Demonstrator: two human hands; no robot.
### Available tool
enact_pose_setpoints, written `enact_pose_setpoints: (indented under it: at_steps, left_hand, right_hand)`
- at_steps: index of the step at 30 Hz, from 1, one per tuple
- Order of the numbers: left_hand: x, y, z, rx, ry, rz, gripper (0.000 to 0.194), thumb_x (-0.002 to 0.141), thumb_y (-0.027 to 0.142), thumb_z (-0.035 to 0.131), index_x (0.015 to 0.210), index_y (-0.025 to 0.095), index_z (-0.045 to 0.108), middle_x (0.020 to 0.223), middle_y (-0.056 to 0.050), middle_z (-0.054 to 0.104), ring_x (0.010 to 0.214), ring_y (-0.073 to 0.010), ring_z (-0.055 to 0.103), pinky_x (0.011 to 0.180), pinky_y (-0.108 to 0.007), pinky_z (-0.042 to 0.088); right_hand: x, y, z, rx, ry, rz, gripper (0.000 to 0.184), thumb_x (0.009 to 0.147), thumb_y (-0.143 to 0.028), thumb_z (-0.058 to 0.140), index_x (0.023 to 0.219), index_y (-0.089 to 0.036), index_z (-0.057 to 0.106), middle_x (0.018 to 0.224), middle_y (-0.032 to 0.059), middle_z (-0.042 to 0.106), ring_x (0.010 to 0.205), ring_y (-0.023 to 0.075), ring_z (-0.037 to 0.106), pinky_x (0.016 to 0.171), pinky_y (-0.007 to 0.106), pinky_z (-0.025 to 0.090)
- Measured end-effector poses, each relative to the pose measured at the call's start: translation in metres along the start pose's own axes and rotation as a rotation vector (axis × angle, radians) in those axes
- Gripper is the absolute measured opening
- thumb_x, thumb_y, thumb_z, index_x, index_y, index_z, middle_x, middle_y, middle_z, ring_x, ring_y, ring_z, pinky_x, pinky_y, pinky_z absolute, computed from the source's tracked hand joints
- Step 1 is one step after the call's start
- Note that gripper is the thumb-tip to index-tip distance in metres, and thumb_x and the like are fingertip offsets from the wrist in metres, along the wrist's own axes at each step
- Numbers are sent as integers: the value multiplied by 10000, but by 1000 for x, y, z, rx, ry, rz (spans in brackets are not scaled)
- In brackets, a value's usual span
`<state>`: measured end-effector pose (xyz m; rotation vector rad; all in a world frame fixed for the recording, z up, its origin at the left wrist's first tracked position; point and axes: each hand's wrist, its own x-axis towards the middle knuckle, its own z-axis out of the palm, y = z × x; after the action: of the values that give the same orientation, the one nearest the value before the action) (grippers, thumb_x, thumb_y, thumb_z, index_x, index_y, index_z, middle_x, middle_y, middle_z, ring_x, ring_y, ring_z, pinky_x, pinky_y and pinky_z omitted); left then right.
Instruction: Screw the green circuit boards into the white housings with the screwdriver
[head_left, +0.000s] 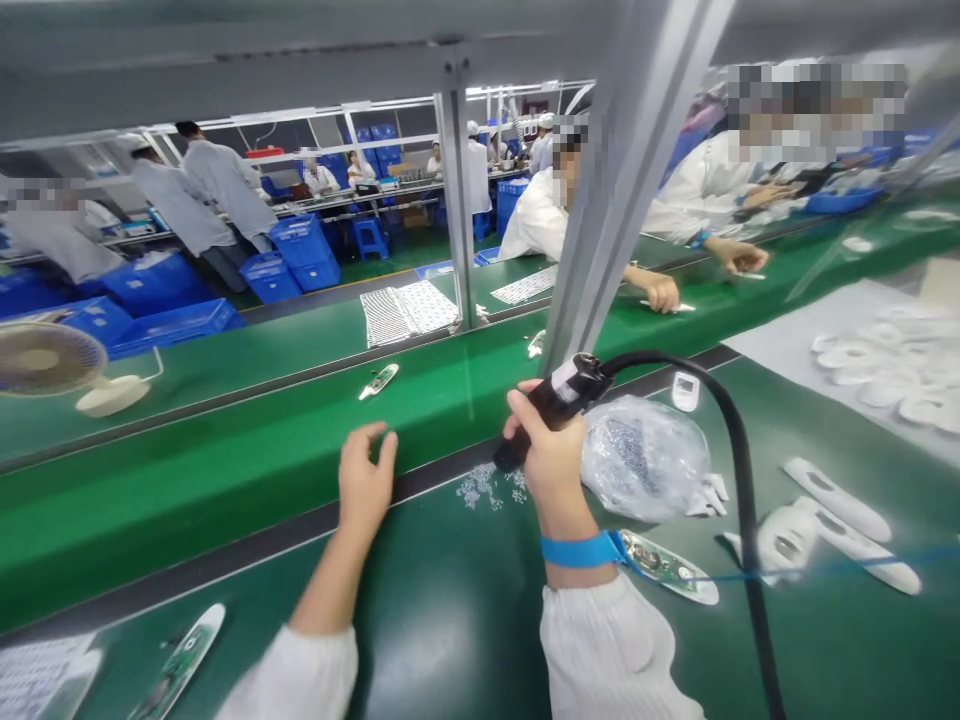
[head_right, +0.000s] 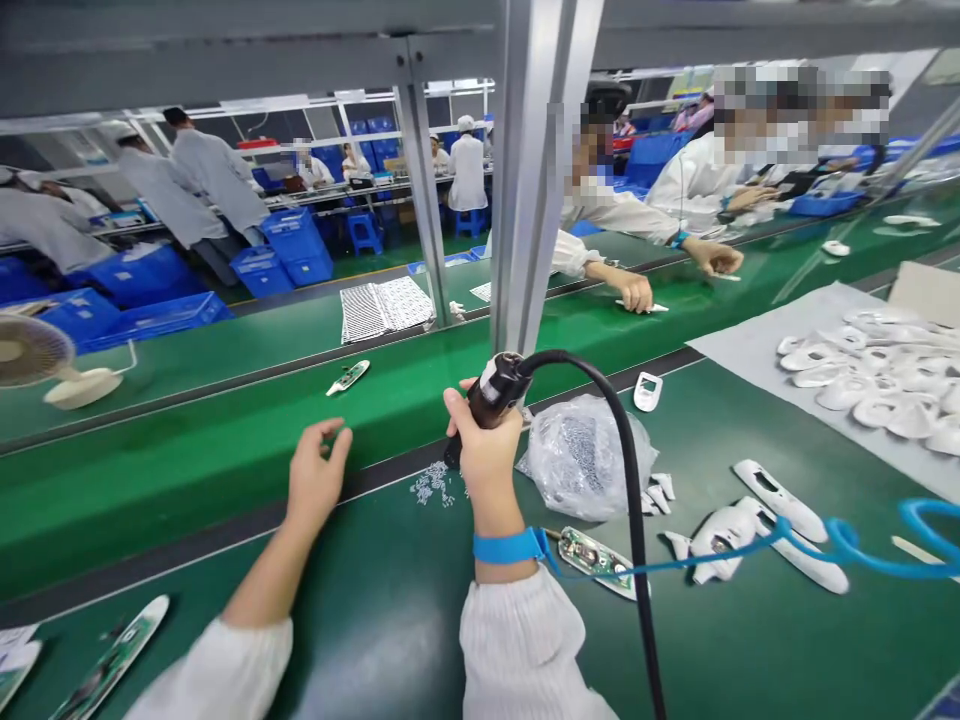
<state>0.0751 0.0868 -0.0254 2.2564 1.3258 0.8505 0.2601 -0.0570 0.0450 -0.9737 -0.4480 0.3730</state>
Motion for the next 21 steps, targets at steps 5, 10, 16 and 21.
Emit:
enact_pose_setpoints:
  at_steps: [5,10,16,21]
  left_hand:
    - [-86,21,9,-248,21,143,223,985,397,515,986,218,648,1032,-66,702,1008,-248,640,871,-392,513]
    - [-85,29,7,-262,-25,233,178,993,302,510,932,212,650,999,-60,706,979,-237,635,871,-391,500]
    - [-89,31,6,-220,-81,281,153,1000,263,520,961,203,656,1017,-56,704,990,-234,628,900,-405,487]
    - [-92,52,14,-114,-195,325,158,953,297,656,1090,220,669,1110,-50,705,1051,-254,608,877,-406,457]
  right_hand:
    - [-6,2,6,-73,-129,61,251,736,-340,820,844,-190,651,519,-51,550,449,139,505,501,286,418]
    - [-8,0,7,-175,-107,-2,256,722,-332,837,836,-182,663,536,-41,565,469,141,516,509,287,430]
    - [-5,-1,5,-32,-156,31,242,709,-305,828,822,-189,648,529,-46,557,442,137,516,473,269,413]
    - [-7,-1,6,116,-275,84,216,736,-295,792,858,-206,638,539,-55,549,428,138,517,462,272,431]
